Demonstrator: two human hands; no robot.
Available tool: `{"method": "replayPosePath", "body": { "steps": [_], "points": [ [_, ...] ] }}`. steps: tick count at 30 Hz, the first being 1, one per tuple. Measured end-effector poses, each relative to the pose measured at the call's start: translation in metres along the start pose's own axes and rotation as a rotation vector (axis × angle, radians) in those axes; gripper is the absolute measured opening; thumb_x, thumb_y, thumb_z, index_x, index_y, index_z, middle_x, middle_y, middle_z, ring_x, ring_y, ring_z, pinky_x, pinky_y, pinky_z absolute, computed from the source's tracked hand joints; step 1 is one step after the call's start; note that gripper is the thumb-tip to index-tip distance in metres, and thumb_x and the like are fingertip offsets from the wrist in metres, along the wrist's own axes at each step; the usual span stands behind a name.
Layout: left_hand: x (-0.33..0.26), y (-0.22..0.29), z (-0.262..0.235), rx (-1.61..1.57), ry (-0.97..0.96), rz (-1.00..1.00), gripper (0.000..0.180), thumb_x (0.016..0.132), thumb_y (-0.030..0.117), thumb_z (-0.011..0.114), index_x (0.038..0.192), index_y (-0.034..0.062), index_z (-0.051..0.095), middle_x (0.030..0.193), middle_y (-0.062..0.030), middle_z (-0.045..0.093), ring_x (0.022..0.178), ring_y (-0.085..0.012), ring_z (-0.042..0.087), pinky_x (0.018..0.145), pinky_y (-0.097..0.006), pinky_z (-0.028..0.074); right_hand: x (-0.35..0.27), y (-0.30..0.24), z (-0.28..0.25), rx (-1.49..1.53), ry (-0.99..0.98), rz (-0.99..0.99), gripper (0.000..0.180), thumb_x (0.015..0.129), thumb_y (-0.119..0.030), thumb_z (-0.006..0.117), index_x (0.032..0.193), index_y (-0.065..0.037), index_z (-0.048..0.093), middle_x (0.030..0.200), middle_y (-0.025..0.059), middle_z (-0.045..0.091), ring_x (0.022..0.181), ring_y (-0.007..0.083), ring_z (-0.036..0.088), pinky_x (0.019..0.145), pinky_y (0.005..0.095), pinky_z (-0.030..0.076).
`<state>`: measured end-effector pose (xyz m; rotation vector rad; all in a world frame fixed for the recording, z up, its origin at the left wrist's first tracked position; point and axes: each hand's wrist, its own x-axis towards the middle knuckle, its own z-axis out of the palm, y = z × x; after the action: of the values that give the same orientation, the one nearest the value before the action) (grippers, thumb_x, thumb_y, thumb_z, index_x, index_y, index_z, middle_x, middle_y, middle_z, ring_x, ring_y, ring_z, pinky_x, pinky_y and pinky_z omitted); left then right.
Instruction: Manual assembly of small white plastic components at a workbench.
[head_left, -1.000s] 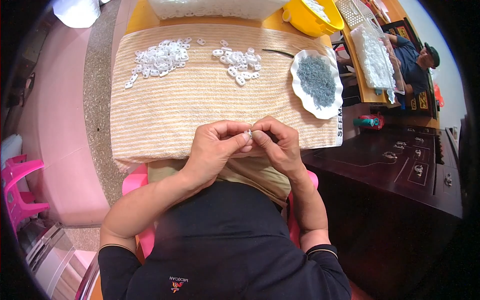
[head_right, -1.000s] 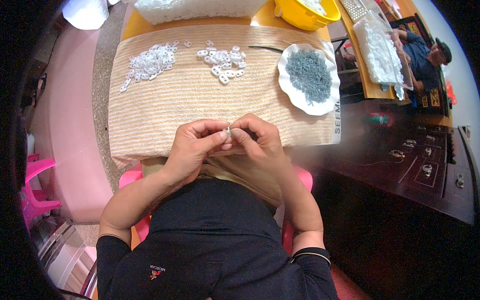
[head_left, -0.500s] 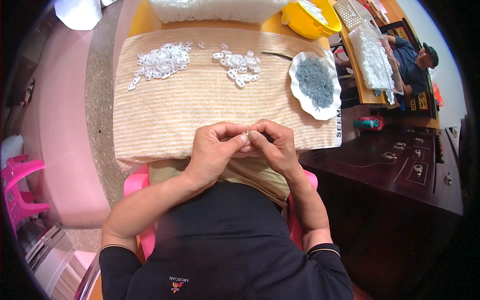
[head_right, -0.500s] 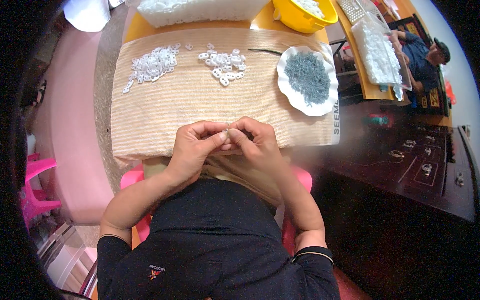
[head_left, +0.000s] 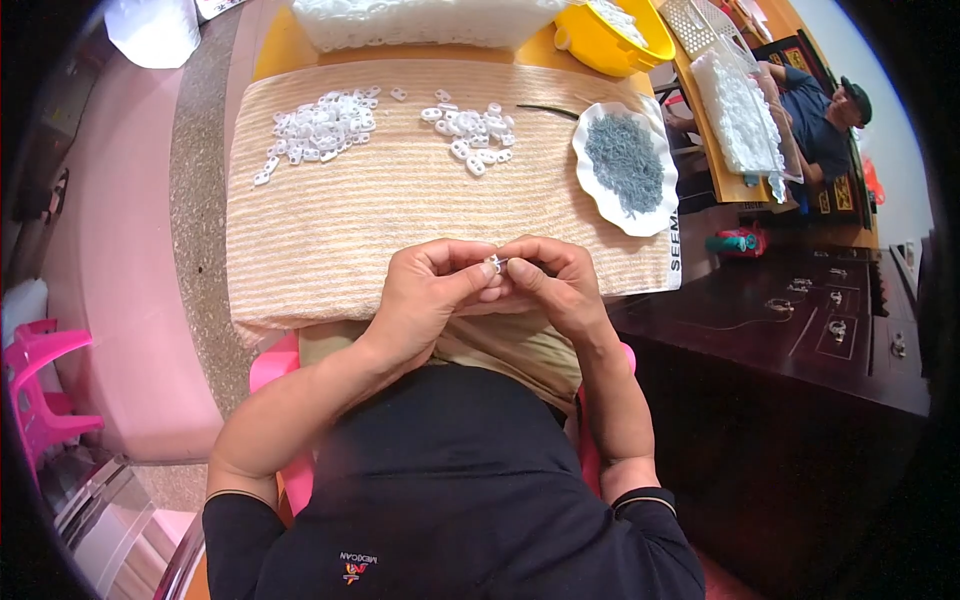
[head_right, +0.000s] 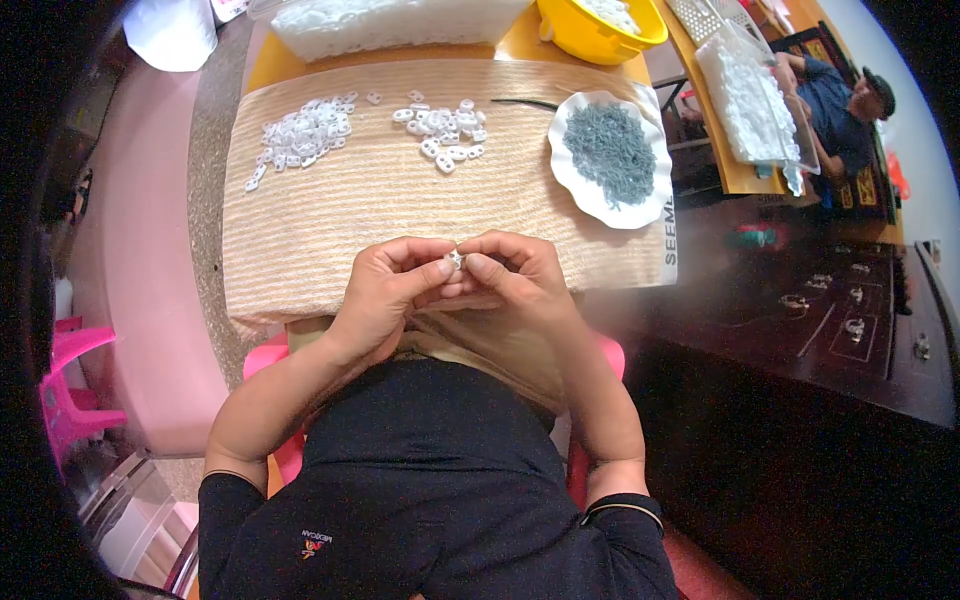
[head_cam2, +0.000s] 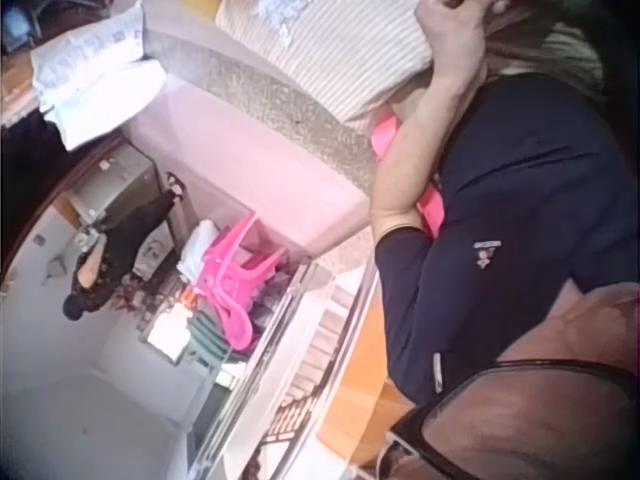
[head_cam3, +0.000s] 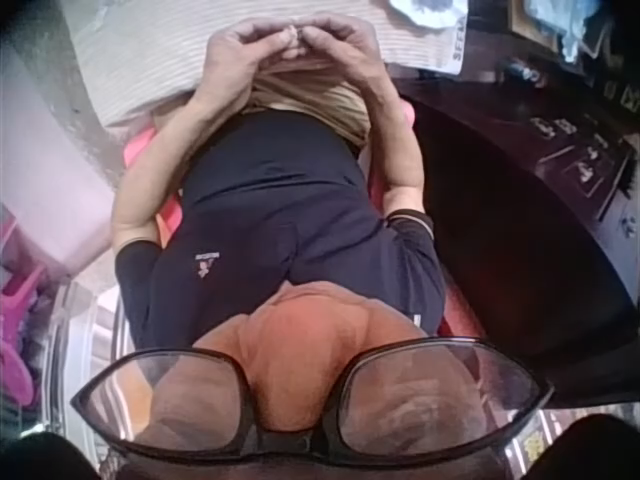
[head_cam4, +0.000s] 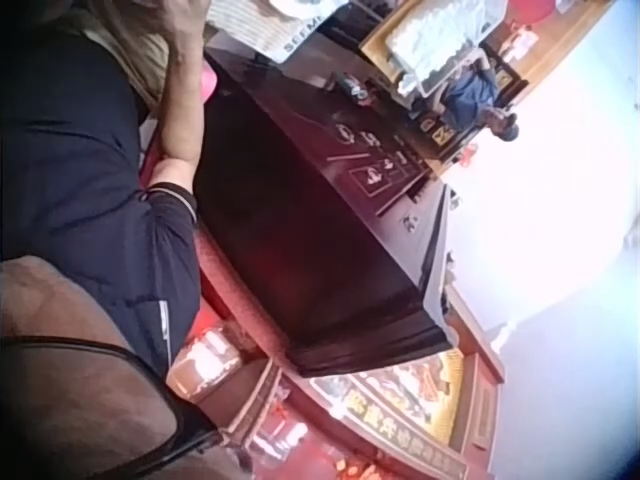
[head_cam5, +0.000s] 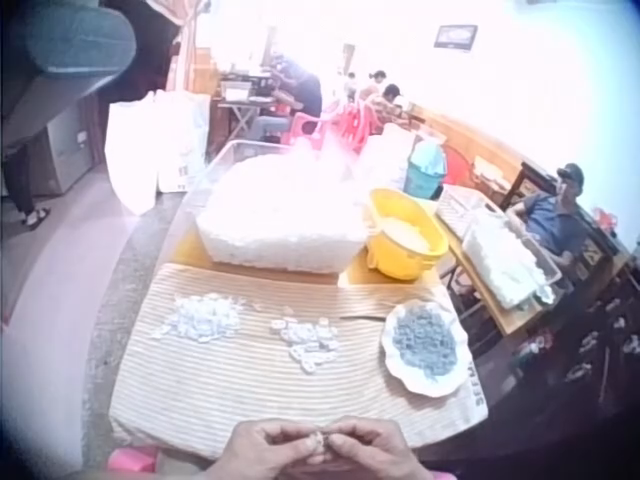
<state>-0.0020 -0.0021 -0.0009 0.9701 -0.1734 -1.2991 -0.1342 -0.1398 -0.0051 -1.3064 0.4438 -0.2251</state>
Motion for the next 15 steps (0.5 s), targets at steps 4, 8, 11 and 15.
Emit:
{"method": "replayPosePath", "body": {
  "steps": [4,8,11,15],
  "points": [
    [-0.0001,0.0001,-0.0005,-0.007,0.010,-0.015,0.018,0.089,0.003,0.063,0.106,-0.0038,0.062,0.092,-0.0088,0.067,0.080,-0.0132,0.065,0.077,-0.026,0.056,-0.0007,0.0010,0.0001,0.025,0.020,0.007,0.015,0.094,-0.007,0.058,0.104,0.004,0.063,0.091,0.0056,0.067,0.081,0.0092,0.063,0.074,0.0218,0.053],
    [-0.0007,-0.0009,-0.0007,0.000,0.020,-0.014,0.018,0.089,0.004,0.063,0.106,-0.0034,0.062,0.093,-0.0087,0.067,0.080,-0.0130,0.065,0.077,-0.026,0.056,-0.0012,-0.0008,0.0017,0.105,0.018,0.050,0.015,0.092,-0.007,0.061,0.102,0.004,0.063,0.092,0.0075,0.067,0.083,0.0109,0.063,0.075,0.0237,0.053],
    [-0.0010,-0.0019,-0.0011,0.002,0.019,-0.008,0.018,0.089,0.004,0.063,0.106,-0.0032,0.062,0.093,-0.0086,0.067,0.080,-0.0129,0.065,0.077,-0.026,0.056,-0.0007,0.0029,-0.0001,0.006,0.022,0.013,0.013,0.093,-0.007,0.060,0.100,0.003,0.063,0.091,0.0073,0.067,0.082,0.0105,0.063,0.074,0.0233,0.053],
    [-0.0005,-0.0041,-0.0020,0.014,0.019,-0.002,0.018,0.089,0.003,0.063,0.106,-0.0036,0.063,0.093,-0.0089,0.067,0.080,-0.0130,0.065,0.076,-0.026,0.056,-0.0012,0.0014,0.0034,-0.061,0.017,-0.010,0.012,0.093,-0.008,0.060,0.097,0.003,0.063,0.088,0.0046,0.066,0.080,0.0084,0.061,0.072,0.0213,0.050]
  ]
}}
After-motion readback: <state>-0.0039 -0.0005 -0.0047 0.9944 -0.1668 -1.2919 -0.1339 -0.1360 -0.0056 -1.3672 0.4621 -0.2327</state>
